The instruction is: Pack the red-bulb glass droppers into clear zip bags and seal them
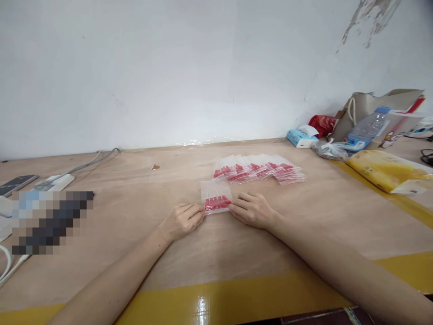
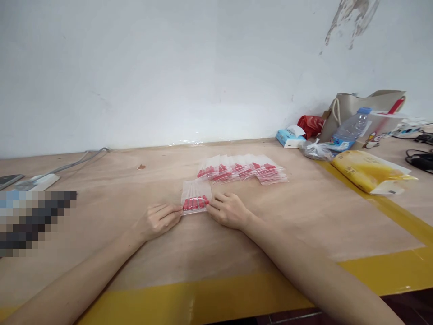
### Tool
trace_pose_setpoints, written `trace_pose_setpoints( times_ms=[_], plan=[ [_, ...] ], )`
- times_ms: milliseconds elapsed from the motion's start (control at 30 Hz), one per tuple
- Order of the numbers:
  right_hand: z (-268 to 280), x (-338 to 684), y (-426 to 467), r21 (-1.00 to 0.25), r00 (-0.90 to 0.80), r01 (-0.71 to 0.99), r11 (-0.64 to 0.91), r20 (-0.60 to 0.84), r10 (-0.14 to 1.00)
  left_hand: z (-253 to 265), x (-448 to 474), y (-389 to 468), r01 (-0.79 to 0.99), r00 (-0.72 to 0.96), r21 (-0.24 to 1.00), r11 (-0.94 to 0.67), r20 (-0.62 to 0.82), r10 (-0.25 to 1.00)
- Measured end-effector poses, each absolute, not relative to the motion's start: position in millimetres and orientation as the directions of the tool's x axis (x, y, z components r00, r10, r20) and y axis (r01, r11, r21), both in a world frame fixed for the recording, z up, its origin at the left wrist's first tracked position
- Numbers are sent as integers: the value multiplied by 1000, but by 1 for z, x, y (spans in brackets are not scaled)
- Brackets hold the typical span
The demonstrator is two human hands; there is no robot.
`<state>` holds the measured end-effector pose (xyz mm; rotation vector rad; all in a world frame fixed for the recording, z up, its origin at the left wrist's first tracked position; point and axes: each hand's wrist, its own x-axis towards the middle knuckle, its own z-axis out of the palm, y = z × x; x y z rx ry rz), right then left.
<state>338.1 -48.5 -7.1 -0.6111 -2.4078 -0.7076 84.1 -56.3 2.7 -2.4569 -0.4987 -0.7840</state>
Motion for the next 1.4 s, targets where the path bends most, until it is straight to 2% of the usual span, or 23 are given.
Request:
trace_pose_setpoints(
  times_ms=[133,300,467,600,800,1000,1133,1300,1400],
  plan=[
    [-8,310,-52,377,-750,533,757,625,216,1,85,-56,486,764,-354,-799,616,192],
    [-9,283,-48,417,-801,468,779,573,175,0,83,-56,487,758,-344,-802,624,192],
    [-5,283,-47,471,-821,436,767,557,124,4,83,-57,492,768,-312,-812,595,237],
    [-2,295,-47,519,-815,439,734,573,83,5,81,-57,499,738,-262,-826,629,245],
    [0,321,-44,518,-811,511,686,556,184,3,78,-55,508,705,-189,-840,652,280],
    [-1,330,-45,441,-730,629,640,619,291,-1,74,-52,516,705,-137,-845,628,329],
    [-6,329,-41,408,-653,687,601,709,265,2,72,-50,526,699,-97,-845,616,363],
    [-7,326,-40,364,-655,660,657,708,265,13,90,-58,677,585,52,-734,568,579],
    [-7,325,-42,295,-599,692,658,744,296,13,102,-62,698,605,76,-712,469,644]
  ],
)
